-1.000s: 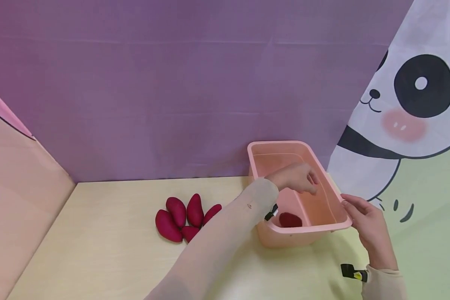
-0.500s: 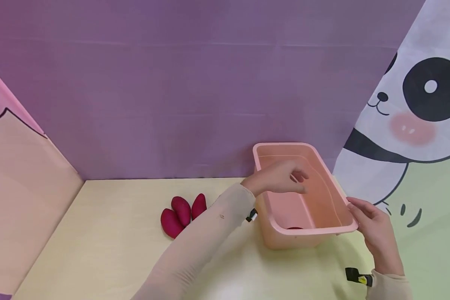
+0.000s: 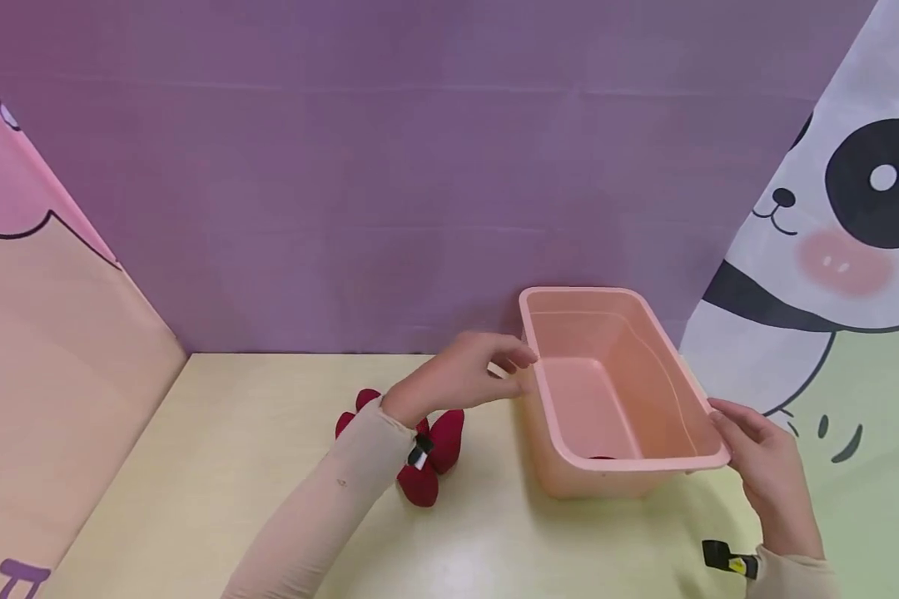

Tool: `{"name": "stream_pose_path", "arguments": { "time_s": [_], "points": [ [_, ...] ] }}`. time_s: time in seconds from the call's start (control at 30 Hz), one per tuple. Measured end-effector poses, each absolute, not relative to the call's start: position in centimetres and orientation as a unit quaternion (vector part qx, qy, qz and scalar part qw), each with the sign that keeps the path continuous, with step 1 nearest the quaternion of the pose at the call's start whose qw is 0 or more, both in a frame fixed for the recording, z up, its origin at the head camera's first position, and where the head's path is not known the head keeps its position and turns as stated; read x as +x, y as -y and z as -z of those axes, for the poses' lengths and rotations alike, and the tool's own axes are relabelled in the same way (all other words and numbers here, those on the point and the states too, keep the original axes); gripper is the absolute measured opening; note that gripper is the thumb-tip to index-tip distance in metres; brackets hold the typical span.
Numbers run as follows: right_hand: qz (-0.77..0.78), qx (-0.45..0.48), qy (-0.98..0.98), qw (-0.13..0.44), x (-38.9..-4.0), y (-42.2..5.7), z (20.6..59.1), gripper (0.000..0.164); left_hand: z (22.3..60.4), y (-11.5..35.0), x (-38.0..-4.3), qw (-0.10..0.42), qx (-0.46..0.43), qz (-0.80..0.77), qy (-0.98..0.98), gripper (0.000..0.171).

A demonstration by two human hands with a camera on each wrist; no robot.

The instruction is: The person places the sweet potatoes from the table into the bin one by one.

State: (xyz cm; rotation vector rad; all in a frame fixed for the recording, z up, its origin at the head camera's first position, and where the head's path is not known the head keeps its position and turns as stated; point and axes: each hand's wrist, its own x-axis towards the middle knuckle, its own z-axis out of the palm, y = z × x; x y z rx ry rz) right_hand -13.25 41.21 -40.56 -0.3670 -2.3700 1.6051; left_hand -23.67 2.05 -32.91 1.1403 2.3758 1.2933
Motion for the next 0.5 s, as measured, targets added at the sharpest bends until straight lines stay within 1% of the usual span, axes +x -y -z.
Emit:
{"name": "stream_pose_path", "arguments": {
  "time_s": [0.2,0.37,0.5],
  "points": [
    [-0.536,-0.128,0.825,0.126,-13.1,-41.1,40.8,0.046,34.9,2.4,-22.5,0.104,0.362,-0.479,-0.793,0.033],
    [-0.532,-0.137,0.825,0.134,-13.1,-40.9,40.6,0.047,37.6,6.1,-22.1,0.115,0.331,-0.507,-0.787,0.032],
    [-0.548,-0.139,0.814,0.132,-13.1,-40.8,40.7,0.044,39.7,8.9,-21.9,0.108,0.304,-0.511,-0.797,0.03]
  ]
}}
